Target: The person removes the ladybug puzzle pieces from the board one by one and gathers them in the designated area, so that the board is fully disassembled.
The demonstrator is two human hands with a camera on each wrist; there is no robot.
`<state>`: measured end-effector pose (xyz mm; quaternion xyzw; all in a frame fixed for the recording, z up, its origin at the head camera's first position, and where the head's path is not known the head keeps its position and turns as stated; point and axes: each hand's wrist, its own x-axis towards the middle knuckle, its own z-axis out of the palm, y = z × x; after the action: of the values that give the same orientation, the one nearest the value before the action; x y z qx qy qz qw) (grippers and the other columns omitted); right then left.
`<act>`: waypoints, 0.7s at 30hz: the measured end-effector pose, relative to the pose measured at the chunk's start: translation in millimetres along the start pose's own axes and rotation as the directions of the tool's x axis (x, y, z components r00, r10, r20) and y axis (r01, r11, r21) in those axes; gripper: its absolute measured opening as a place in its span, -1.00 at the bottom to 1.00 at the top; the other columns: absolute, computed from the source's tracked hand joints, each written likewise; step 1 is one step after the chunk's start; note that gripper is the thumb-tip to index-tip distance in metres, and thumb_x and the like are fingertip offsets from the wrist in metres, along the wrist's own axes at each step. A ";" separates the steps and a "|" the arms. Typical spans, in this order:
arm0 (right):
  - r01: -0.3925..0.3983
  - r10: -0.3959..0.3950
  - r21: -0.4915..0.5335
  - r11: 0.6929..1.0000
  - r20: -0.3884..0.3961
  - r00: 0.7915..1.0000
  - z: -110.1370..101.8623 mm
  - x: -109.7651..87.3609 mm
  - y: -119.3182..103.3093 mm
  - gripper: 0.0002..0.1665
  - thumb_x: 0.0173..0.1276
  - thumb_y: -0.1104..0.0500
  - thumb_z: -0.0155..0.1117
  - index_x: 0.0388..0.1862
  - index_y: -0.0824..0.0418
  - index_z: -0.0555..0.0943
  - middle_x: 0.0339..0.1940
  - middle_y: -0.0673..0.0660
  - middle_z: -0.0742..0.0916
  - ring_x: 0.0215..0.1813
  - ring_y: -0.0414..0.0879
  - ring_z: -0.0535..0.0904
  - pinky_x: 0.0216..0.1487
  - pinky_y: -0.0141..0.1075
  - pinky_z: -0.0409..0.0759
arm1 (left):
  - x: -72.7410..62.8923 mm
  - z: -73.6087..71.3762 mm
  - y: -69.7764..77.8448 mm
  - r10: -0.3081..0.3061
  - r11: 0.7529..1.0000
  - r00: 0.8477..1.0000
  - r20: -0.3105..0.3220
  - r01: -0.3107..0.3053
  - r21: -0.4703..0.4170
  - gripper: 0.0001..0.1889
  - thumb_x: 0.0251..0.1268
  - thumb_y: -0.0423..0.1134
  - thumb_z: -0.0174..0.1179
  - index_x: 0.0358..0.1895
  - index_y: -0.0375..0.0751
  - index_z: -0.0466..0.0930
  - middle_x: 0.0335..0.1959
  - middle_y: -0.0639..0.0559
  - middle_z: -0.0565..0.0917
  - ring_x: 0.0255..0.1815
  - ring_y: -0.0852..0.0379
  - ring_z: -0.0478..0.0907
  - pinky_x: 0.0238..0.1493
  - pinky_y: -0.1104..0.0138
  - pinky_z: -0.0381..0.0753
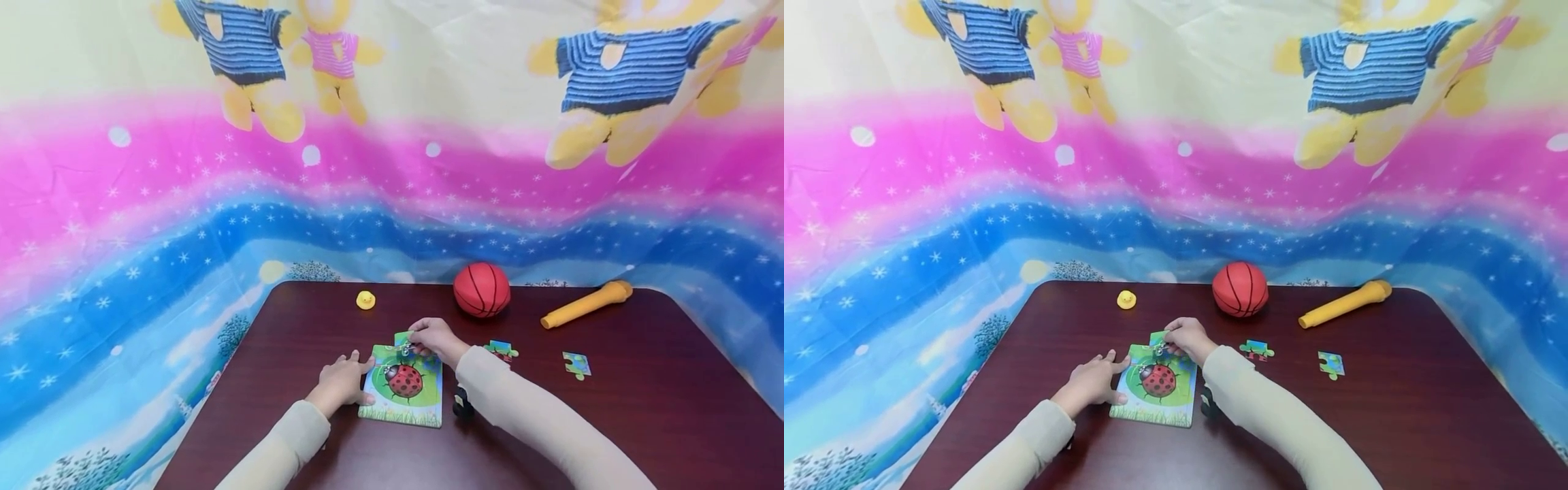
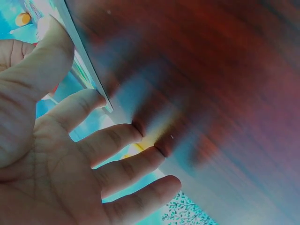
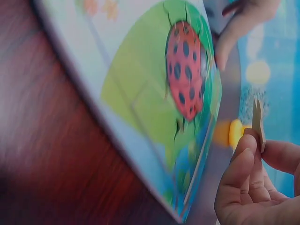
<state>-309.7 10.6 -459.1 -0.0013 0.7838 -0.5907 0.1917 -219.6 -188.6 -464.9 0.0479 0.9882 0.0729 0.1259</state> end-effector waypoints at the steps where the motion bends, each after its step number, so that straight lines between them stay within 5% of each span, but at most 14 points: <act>1: -0.004 0.004 0.003 1.000 -0.009 1.000 -3.7 0.1 1.4 -0.83 0.28 0.33 0.20 -0.15 0.31 0.59 -0.46 0.14 0.67 -0.56 -0.12 0.57 -0.47 -0.28 0.53 | -0.6 -0.2 0.6 0.000 1.000 1.000 0.001 0.000 -0.003 -0.17 -0.08 0.14 0.39 0.37 0.14 0.33 0.42 -0.20 0.22 0.40 -0.22 0.18 0.19 -0.13 0.31; 9: -0.020 0.018 -0.037 0.999 -0.068 0.998 -32.6 -0.7 10.3 -0.83 0.28 0.29 0.22 -0.15 0.27 0.60 -0.41 0.11 0.66 -0.55 -0.13 0.55 -0.42 -0.27 0.44 | -1.4 -1.5 3.0 -0.005 1.000 1.000 0.006 0.005 -0.009 -0.18 -0.07 0.11 0.40 0.37 0.13 0.32 0.43 -0.20 0.20 0.41 -0.22 0.16 0.20 -0.12 0.30; 21: 0.014 -0.033 -0.126 0.992 -0.150 0.988 -71.5 -6.4 32.3 -0.83 0.28 0.31 0.21 -0.15 0.31 0.58 -0.31 0.20 0.67 -0.44 -0.04 0.60 -0.39 -0.23 0.56 | -0.1 -1.9 5.5 -0.001 1.000 1.000 0.014 0.001 -0.005 -0.17 -0.08 0.10 0.41 0.37 0.11 0.33 0.42 -0.22 0.21 0.40 -0.25 0.17 0.18 -0.15 0.31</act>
<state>-318.1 87.9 -470.7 0.0225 0.8313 -0.5414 0.1239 -219.6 -183.4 -462.2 0.0478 0.9871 0.0749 0.1328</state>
